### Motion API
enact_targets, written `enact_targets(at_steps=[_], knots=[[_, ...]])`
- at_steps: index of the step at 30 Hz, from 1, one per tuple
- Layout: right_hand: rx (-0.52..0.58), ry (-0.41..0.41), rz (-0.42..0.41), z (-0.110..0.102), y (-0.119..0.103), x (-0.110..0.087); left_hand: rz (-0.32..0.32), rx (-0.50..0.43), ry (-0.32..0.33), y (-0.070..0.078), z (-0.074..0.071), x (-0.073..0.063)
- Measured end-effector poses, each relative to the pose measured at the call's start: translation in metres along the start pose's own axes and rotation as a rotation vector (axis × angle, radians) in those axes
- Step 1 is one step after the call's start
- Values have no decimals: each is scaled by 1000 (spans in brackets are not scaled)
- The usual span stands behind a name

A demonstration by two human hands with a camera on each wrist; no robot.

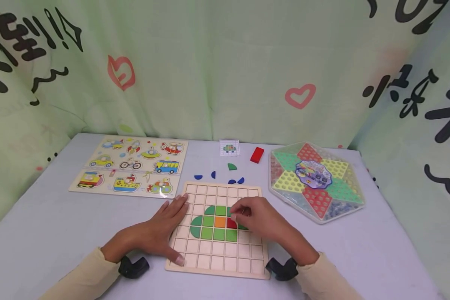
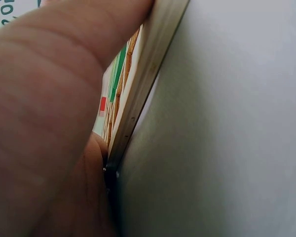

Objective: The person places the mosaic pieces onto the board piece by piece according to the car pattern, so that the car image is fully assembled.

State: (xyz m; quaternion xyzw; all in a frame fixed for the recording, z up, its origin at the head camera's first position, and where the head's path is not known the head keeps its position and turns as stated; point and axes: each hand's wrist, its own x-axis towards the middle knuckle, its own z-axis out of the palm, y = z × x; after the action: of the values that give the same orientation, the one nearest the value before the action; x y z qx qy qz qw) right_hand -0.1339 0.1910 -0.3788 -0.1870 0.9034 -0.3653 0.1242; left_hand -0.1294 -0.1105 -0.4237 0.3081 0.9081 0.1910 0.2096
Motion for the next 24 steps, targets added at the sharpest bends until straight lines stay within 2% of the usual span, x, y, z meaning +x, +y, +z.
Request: enact_targets(at_steps=[4,8,17,24], knots=[[10,68,25,-10,5,9,-4,-2,0,0,1,0],[16,109,16,-16,11,19,-5,1,-3,0,1,0],[7,139,78,-20,28,43,4,-17,-1,1,1,1],[-1,250,131,-24,38,62,2,-14,-1,0,0,1]])
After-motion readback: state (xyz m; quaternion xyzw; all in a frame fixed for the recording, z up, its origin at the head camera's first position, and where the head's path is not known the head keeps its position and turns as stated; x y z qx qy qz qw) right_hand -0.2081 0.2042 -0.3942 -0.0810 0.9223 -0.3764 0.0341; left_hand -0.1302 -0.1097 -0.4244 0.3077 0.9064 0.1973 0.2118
